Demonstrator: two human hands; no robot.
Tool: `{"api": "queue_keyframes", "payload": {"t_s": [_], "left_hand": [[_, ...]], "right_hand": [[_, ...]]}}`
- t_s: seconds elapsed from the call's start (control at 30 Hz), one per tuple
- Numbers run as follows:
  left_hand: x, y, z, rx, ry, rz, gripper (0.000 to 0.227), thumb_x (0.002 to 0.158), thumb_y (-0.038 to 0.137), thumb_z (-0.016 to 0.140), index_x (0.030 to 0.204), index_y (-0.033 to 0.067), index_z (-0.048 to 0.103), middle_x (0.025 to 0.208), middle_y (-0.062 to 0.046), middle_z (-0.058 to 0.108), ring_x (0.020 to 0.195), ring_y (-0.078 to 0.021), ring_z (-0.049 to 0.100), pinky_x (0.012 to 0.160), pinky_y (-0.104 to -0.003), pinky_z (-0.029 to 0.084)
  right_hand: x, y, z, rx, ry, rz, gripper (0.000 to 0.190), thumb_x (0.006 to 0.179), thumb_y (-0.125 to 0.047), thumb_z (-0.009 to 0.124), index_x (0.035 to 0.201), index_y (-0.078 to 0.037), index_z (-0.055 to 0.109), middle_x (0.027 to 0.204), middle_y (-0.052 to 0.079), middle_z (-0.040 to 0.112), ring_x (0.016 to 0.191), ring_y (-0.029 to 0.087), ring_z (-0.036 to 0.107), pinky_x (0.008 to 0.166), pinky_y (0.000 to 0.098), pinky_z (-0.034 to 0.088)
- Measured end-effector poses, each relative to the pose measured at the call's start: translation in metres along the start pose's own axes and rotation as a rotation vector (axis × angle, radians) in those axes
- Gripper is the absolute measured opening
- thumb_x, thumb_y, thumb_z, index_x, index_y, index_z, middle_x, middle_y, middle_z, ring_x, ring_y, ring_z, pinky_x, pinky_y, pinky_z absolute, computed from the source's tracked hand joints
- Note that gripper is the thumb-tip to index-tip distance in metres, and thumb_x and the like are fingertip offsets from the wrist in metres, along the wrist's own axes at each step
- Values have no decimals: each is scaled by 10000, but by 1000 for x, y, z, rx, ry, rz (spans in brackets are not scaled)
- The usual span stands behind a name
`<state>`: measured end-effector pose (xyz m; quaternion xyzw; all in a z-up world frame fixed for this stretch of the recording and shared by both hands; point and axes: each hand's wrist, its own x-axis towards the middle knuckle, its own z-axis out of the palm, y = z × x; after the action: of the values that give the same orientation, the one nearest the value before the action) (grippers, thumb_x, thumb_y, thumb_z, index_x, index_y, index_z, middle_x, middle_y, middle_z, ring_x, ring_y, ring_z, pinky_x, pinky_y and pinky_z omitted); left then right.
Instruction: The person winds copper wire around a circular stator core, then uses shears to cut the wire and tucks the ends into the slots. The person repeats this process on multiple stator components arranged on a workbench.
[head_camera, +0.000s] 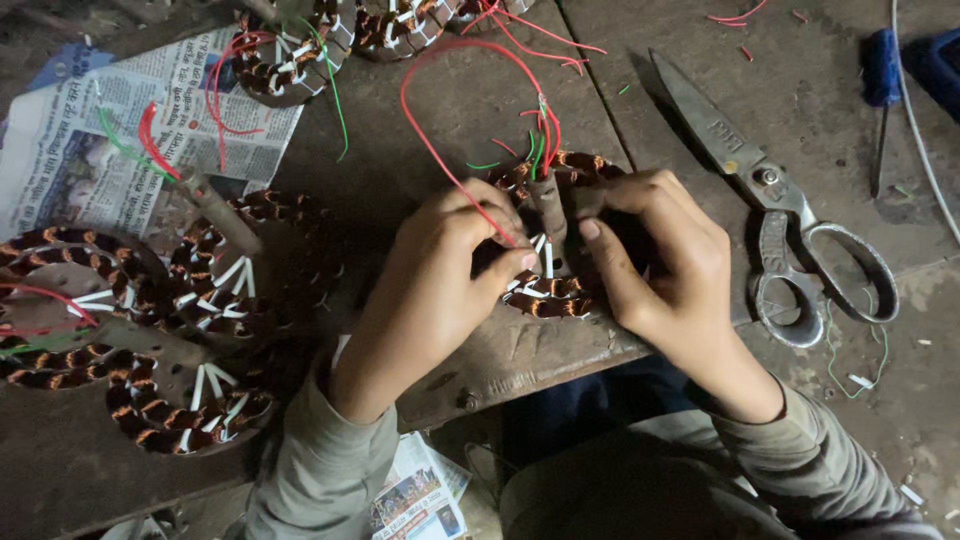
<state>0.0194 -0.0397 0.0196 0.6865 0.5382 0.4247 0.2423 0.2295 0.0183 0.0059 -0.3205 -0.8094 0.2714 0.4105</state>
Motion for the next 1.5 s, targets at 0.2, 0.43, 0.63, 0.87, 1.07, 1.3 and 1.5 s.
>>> {"api": "queue_keyframes", "payload": {"t_s": [0.2, 0.43, 0.63, 0.87, 1.07, 1.3, 1.5], "left_hand": [[-2, -4, 11, 12, 39, -71, 162, 845, 79, 793, 856, -2, 653, 961, -103, 681, 929, -283, 692, 830, -374, 532], [-3, -9, 19, 132, 55, 4, 150, 780, 67, 775, 856, 28, 652, 1009, -129, 669, 1002, -323, 657, 911, -413, 515], [-2, -9, 19, 95, 44, 23, 195, 764, 67, 776, 882, 25, 626, 1023, -137, 654, 998, -337, 651, 904, -413, 516], [-1, -9, 16, 20, 21, 10, 207, 761, 54, 784, 872, 26, 612, 973, -115, 644, 964, -313, 660, 885, -394, 527], [-3, -10, 18, 56, 62, 16, 225, 741, 57, 794, 863, 26, 608, 985, -118, 647, 988, -322, 659, 896, -397, 522], [-1, -8, 20, 83, 89, -21, 203, 806, 79, 799, 924, 43, 638, 1056, -108, 677, 1032, -311, 669, 934, -391, 526], [-2, -6, 17, 140, 15, 89, 218, 754, 69, 785, 906, 34, 632, 1091, -132, 638, 1095, -342, 603, 974, -428, 479]], "right_hand": [[0, -1, -1, 3, -27, 0, 187, 949, 58, 716, 1105, 33, 616, 1113, 163, 687, 1007, 277, 691, 911, 323, 526], [1, -1, -3, -12, -42, -1, 200, 945, 50, 721, 1116, 32, 618, 1116, 163, 692, 1019, 292, 691, 914, 341, 528], [1, -1, -1, -54, -34, -9, 216, 937, 49, 730, 1118, 29, 614, 1096, 170, 680, 997, 306, 677, 892, 348, 523], [1, -3, -1, -54, -34, -6, 228, 933, 54, 731, 1121, 29, 604, 1102, 167, 682, 986, 309, 670, 879, 346, 517], [2, -2, -2, -28, -41, -30, 243, 918, 57, 730, 1127, 25, 611, 1096, 162, 683, 1004, 309, 668, 918, 358, 519], [3, -1, -2, -29, -44, -24, 247, 905, 43, 737, 1119, 24, 616, 1075, 162, 685, 983, 309, 663, 911, 364, 514], [2, -3, -1, -39, -49, -44, 242, 923, 42, 724, 1140, 15, 622, 1107, 149, 695, 1030, 310, 681, 946, 369, 522]]}}
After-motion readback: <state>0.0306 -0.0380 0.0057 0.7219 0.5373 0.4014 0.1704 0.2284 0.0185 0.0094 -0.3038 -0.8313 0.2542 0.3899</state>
